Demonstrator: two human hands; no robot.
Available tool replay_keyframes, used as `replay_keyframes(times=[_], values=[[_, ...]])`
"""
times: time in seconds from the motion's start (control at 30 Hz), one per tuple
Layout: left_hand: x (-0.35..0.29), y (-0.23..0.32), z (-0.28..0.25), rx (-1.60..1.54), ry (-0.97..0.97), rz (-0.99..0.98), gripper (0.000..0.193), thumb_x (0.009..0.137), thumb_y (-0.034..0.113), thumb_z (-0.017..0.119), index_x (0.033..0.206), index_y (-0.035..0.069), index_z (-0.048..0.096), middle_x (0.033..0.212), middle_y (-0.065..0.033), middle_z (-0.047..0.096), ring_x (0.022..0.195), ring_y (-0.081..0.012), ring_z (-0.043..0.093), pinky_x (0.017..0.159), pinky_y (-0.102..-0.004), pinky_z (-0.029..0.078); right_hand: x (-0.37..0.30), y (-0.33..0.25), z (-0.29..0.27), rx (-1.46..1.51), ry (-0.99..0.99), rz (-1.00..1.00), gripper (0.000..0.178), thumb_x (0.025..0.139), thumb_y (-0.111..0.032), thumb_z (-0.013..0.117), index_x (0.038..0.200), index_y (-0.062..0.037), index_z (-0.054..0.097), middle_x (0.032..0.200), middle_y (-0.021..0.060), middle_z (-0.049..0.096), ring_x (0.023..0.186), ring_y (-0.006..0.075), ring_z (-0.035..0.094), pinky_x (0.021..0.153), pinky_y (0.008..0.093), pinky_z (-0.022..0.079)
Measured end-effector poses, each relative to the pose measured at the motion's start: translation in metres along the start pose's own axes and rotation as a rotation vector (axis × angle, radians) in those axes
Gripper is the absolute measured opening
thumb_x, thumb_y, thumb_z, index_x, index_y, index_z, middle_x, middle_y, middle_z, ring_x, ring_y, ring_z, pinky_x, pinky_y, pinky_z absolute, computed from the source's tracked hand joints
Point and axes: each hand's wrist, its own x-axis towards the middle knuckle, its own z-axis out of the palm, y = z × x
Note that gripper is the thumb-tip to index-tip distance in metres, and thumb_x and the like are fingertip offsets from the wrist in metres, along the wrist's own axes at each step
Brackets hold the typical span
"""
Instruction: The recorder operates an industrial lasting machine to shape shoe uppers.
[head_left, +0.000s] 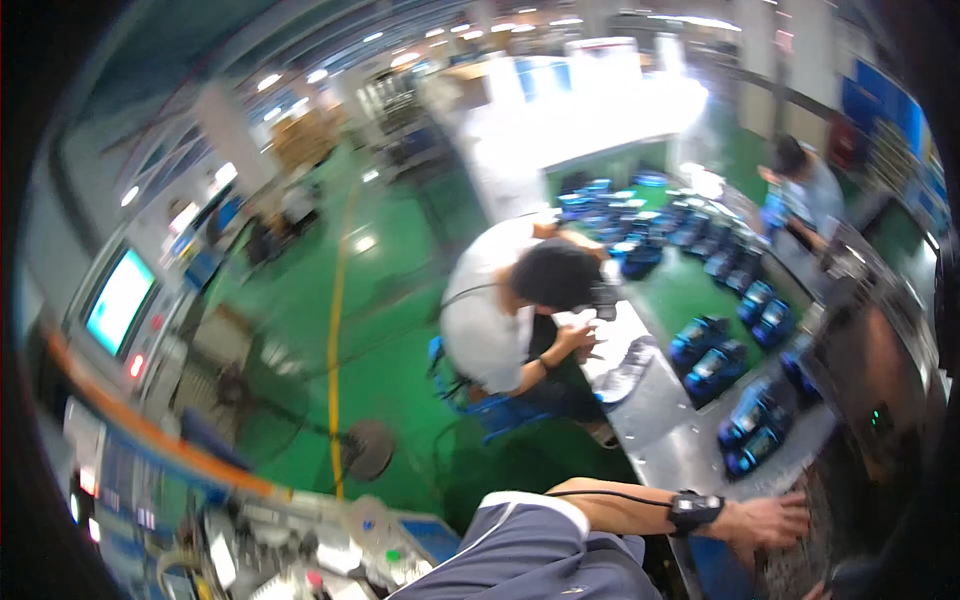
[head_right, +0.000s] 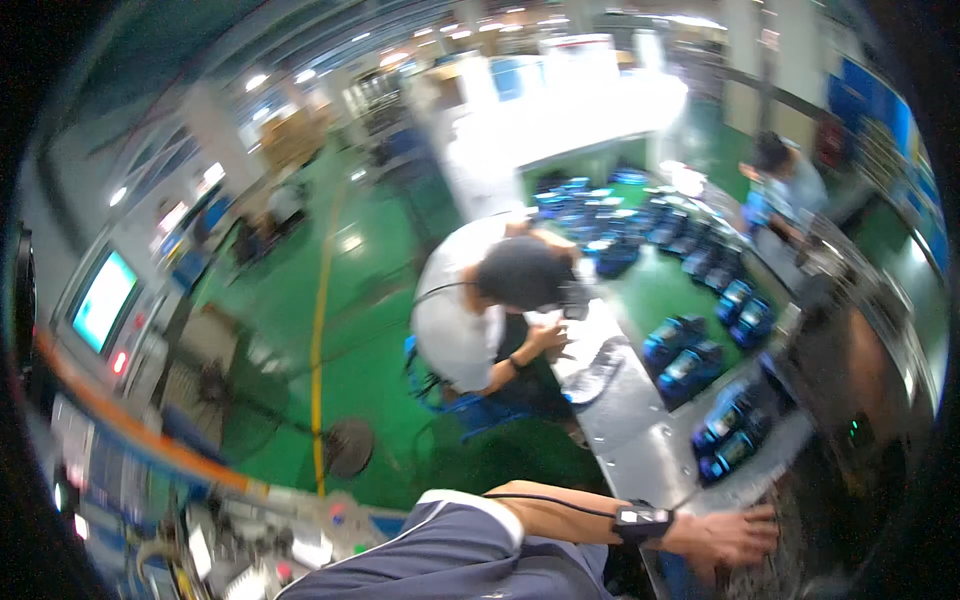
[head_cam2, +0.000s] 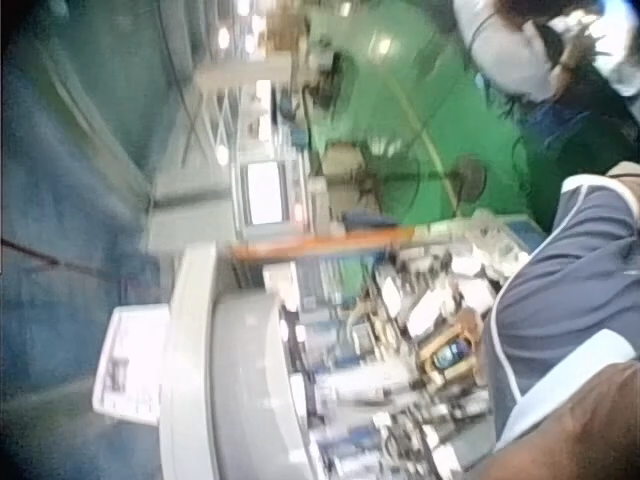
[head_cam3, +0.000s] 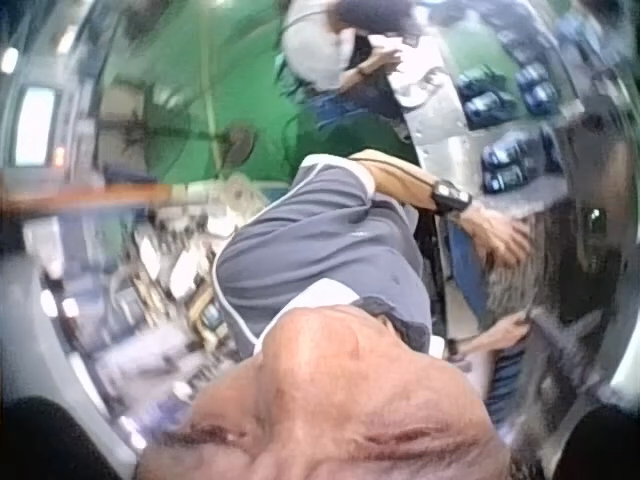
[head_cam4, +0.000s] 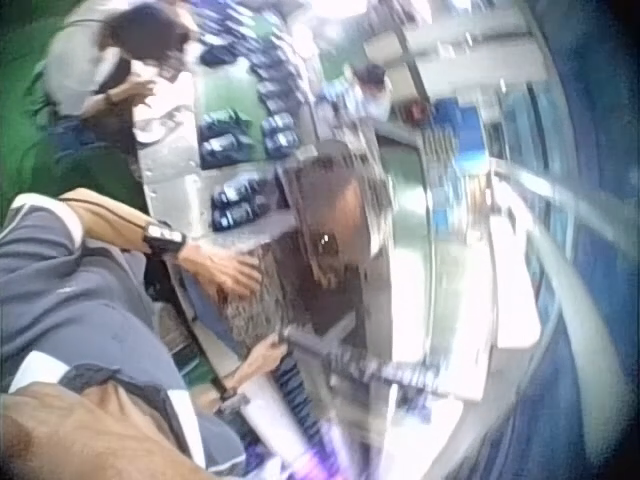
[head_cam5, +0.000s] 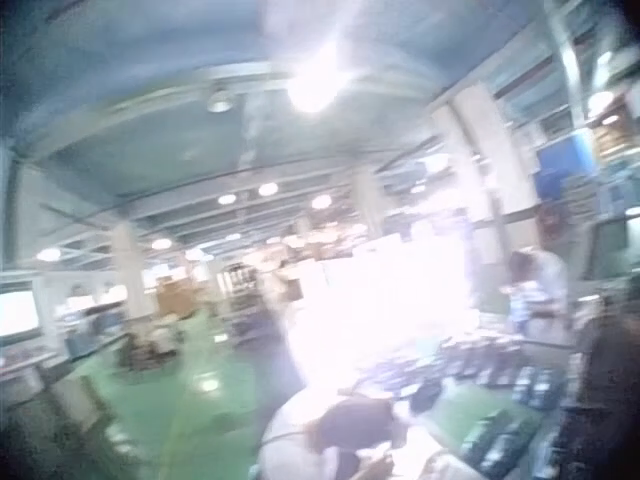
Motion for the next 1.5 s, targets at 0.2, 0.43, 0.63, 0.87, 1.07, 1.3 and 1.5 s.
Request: replay_keyframes(times=[0.2,0.43,0.63,0.87,1.07,1.3,1.5], values=[[0.006,0.006,-0.039,-0.056,-0.289,-0.105,0.083,0.078,0.040,0.073,0.144,0.003,0.040,0.156,-0.0176,0.028,0.148,-0.0335,0.017,0.120,-0.0535,0.011,-0.015,-0.050,-0.022,0.134,-0.014,0.224,0.045,0.087,-0.025,0.062,0.124,-0.0003,0.057,0.092,0.0247,0.068,0.084,0.0395,0.067,0.074,0.0470,0.052],[0.057,0.021,-0.073,-0.094,-0.395,-0.071,0.070,0.076,0.035,0.079,0.134,0.004,0.054,0.149,-0.0149,0.042,0.141,-0.0350,0.033,0.116,-0.0524,0.023,-0.028,-0.060,-0.064,0.061,0.115,0.119,0.056,0.089,-0.029,0.062,0.134,-0.0019,0.045,0.107,0.0193,0.063,0.090,0.0401,0.064,0.074,0.0496,0.052],[0.140,0.005,-0.160,-0.006,-0.627,0.123,0.055,0.076,0.034,0.079,0.122,0.007,0.063,0.127,-0.0115,0.063,0.124,-0.0273,0.056,0.114,-0.0538,0.028,-0.028,-0.052,-0.059,0.236,0.211,0.222,0.048,0.087,-0.030,0.063,0.125,-0.0030,0.056,0.109,0.0181,0.066,0.095,0.0338,0.066,0.079,0.0443,0.053],[0.239,0.004,-0.192,0.263,-0.423,0.211,0.062,0.063,0.017,0.084,0.118,0.000,0.061,0.127,-0.0176,0.061,0.124,-0.0348,0.055,0.113,-0.0542,0.031,-0.029,-0.041,-0.058,0.326,0.394,0.146,0.034,0.083,-0.021,0.069,0.110,-0.0030,0.058,0.090,0.0135,0.065,0.075,0.0296,0.066,0.062,0.0395,0.053],[0.289,0.019,-0.186,0.326,-0.481,0.254,0.063,0.071,0.022,0.081,0.124,-0.003,0.056,0.131,-0.0199,0.057,0.124,-0.0380,0.052,0.112,-0.0541,0.030,-0.033,-0.039,-0.054,0.347,0.406,0.130,0.032,0.086,-0.024,0.065,0.108,-0.0016,0.059,0.083,0.0114,0.061,0.067,0.0262,0.063,0.055,0.0390,0.050],[0.300,0.064,-0.166,0.186,-0.697,0.192,0.068,0.069,0.021,0.082,0.129,0.000,0.055,0.125,-0.0201,0.061,0.118,-0.0391,0.057,0.111,-0.0516,0.035,-0.038,-0.036,-0.044,0.392,0.336,0.197,0.033,0.086,-0.024,0.066,0.111,-0.0032,0.056,0.087,0.0128,0.058,0.075,0.0301,0.061,0.062,0.0429,0.049],[0.290,0.068,-0.164,0.166,-0.663,0.210,0.067,0.072,0.025,0.080,0.129,-0.001,0.055,0.125,-0.0218,0.061,0.119,-0.0391,0.056,0.111,-0.0495,0.035,-0.041,-0.039,-0.041,0.382,0.469,0.171,0.030,0.083,-0.020,0.068,0.103,-0.0015,0.057,0.083,0.0130,0.057,0.072,0.0313,0.060,0.061,0.0431,0.047]])
